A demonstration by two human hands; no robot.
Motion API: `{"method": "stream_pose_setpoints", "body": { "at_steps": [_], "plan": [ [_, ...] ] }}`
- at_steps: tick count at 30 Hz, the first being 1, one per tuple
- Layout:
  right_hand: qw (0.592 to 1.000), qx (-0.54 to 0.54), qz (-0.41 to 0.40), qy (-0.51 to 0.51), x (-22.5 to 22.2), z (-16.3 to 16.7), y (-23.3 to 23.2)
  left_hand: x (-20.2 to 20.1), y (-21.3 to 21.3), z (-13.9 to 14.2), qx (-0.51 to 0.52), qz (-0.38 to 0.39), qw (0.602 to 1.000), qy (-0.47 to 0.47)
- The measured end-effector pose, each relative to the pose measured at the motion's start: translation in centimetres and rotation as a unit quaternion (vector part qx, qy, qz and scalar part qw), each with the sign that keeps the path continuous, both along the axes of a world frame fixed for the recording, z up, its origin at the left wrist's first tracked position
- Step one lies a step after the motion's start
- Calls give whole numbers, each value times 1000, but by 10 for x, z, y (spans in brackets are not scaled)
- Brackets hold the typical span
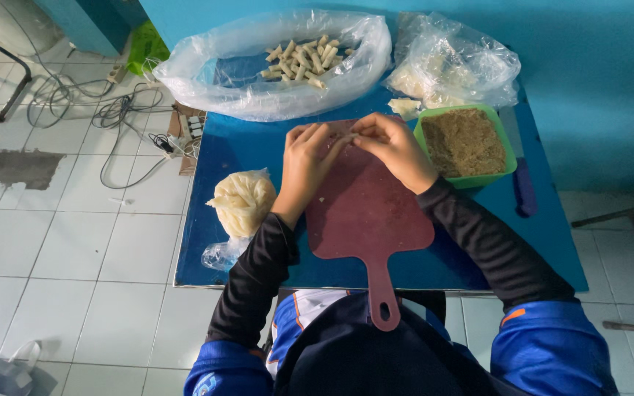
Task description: The person sits at a table and wraps filled rolls by hand. They take thin wrapper sheets, place brown filling from a green container onto a wrapper, fold and roll it into a cylinder, and place the finished roll into a plastic-lined tray with other rolled pieces.
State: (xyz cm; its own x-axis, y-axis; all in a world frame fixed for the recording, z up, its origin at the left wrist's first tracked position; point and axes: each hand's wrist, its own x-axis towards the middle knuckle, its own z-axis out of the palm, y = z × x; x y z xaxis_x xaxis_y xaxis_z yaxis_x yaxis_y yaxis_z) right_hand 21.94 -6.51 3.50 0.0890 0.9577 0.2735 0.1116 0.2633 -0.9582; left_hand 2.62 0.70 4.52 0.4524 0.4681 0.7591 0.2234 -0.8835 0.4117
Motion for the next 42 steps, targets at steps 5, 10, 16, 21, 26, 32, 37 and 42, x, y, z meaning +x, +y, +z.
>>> {"method": "stream_pose_setpoints", "body": {
  "at_steps": [5,10,16,21,26,32,37,42],
  "plan": [
    [998,2,-14,61,-2,1,-6,10,2,-14,-311,-165,929,-113],
    [999,17,-25,15,-6,3,-7,14,7,-30,-415,-216,871,-149],
    [997,43,-33,-55,-11,8,-10,14,12,-39,-423,-221,867,-147],
    [978,76,-125,-150,-14,16,-15,16,10,-38,-434,-274,840,-177],
    [985,65,-104,-119,-15,18,-15,14,8,-36,-441,-256,849,-137],
    [996,31,-60,-53,-6,9,-9,9,7,-33,-447,-276,841,-130],
    [999,18,-37,-18,2,4,-5,9,8,-32,-466,-292,826,-128],
    [994,18,-52,-90,2,5,-8,9,8,-33,-477,-314,809,-135]
  ]
}}
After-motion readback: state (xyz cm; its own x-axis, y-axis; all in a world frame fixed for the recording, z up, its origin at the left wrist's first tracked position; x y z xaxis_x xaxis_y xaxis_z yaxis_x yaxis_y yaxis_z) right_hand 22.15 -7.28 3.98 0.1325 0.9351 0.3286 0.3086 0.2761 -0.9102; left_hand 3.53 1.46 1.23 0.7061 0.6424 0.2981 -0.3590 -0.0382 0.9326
